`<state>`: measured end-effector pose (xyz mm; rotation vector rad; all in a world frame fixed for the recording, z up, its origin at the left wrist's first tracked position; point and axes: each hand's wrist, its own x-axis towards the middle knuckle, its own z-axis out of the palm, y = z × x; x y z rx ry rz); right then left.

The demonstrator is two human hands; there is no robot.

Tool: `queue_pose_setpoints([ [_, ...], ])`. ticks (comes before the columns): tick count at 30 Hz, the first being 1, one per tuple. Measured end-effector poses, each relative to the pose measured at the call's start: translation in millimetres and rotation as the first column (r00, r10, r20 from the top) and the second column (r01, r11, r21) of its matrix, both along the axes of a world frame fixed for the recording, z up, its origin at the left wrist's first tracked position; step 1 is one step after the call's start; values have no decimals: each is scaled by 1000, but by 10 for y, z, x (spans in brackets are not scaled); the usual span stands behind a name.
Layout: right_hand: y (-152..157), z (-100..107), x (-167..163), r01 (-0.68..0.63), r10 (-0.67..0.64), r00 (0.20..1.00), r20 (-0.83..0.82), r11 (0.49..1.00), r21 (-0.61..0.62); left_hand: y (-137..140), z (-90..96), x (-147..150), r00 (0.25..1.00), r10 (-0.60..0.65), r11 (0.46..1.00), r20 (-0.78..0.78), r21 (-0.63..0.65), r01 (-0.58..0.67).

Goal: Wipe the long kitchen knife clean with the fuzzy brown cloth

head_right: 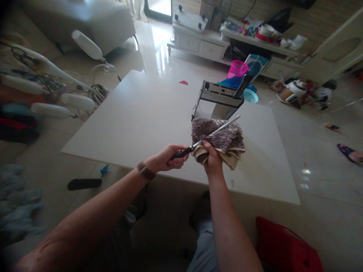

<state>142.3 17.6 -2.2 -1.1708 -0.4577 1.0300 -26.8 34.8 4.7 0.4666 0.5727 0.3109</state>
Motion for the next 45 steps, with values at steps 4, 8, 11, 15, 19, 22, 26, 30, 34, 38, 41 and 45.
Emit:
queue_pose_setpoints([
  [4,-30,-14,2,-131,131,991,10,990,-54,2,-41,15,999,6,1000,43,-14,-5],
  [8,-71,-48,-12,-220,224,974,24,969,-112,10,-44,-5,998,-1,999,69,-43,4],
  [11,-76,-66,-4,-200,207,977,60,974,-106,20,-22,-32,998,-20,998,62,-53,24],
  [15,-46,-51,11,-126,129,989,65,991,-55,23,11,-48,998,-22,999,61,-45,25],
  [19,2,-15,5,16,-16,999,31,1000,-1,17,0,-34,999,-26,998,47,-48,28],
  [22,4,-14,-12,-10,10,1000,0,1000,-27,16,-33,-16,998,-22,999,59,-24,24],
  [26,-36,-55,-58,-141,141,990,-8,984,-107,11,-47,12,1000,-2,1000,7,-6,2],
  [30,-37,-73,-106,-85,86,996,5,989,-119,10,-44,41,996,46,998,-82,37,-44],
  [34,21,-52,-63,19,-21,999,-28,997,-77,27,-70,36,994,49,996,-95,84,-41],
  [38,71,-45,71,60,-68,992,-102,996,-72,25,-90,3,991,21,991,-132,131,-3],
  [41,69,-50,111,-8,-5,990,-141,996,-86,6,-88,4,978,52,975,-202,220,-6],
  [45,29,-59,0,-77,64,991,-113,990,-116,-6,-96,43,926,184,910,-328,414,-34],
])
